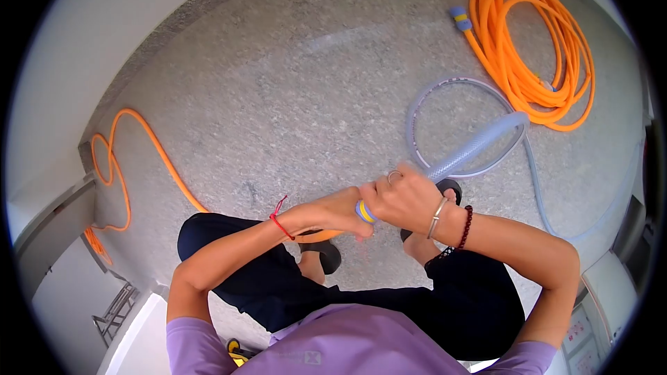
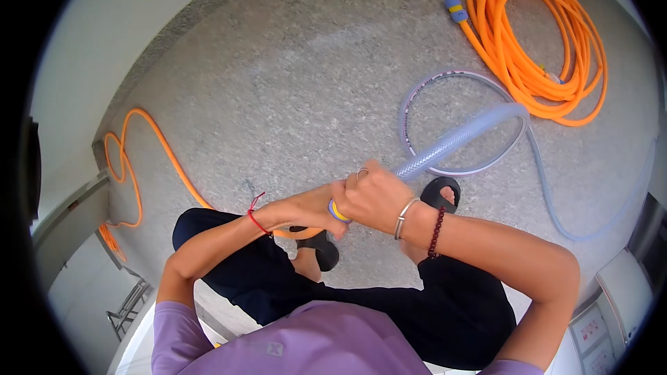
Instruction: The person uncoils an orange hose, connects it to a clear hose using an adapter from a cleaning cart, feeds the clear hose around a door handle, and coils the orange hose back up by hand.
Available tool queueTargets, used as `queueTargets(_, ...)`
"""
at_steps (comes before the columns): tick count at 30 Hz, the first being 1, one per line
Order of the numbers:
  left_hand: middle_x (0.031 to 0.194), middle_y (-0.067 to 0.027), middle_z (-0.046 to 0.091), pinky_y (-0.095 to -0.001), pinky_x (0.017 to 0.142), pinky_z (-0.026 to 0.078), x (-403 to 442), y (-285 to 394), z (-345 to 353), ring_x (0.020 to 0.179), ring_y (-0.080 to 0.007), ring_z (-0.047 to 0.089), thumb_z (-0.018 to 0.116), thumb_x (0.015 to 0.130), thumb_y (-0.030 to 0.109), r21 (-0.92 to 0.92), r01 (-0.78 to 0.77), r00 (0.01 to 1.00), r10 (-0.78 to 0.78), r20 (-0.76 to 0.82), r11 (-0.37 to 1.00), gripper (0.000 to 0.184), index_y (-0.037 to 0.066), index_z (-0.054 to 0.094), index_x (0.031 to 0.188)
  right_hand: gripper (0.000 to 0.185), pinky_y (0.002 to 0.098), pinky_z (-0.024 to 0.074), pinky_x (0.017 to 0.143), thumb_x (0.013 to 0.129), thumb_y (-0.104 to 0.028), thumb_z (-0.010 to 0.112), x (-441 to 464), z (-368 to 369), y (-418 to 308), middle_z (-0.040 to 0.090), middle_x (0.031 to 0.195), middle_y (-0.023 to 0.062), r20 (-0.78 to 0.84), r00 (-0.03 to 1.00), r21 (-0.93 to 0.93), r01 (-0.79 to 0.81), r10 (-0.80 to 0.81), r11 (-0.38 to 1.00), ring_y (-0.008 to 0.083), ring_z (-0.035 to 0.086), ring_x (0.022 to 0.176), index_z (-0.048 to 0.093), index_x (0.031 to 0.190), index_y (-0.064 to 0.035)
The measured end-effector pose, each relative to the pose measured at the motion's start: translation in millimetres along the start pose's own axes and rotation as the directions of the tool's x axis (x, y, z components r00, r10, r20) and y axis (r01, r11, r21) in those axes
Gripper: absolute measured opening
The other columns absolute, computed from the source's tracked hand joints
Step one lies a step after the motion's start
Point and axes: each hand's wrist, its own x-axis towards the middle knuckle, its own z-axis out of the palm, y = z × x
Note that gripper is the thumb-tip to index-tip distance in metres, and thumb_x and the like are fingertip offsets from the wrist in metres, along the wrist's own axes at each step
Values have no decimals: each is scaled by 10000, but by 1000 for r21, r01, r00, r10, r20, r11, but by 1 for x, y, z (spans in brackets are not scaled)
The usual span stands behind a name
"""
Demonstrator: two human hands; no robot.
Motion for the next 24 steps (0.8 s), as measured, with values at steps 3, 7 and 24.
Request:
queueTargets(3,649,-84,618,-308,580,470,10,-27,-14,613,-186,602,664,587,161,230,54,924,38,-380,972,228,-2,601,734,125,272,396,489,659,-173,611,11,26,7,575,547,68,63,997,80,-54,49,995,190,593,498,548,709,-78)
queueTargets(7,640,-134,619,-338,571,474,8,-21,-20,608,-243,614,689,555,225,536,337,784,84,-614,774,307,-2,609,745,167,320,450,508,635,-163,640,32,38,7,617,611,104,290,942,181,-226,167,957,231,618,537,566,749,-65)
queueTargets(24,654,-196,611,-422,554,485,7,-38,-58,616,-365,607,667,560,225,695,564,586,377,-717,446,273,39,620,754,249,348,504,694,642,-224,643,79,63,17,653,823,159,570,745,291,-577,346,763,281,646,787,658,814,-44)
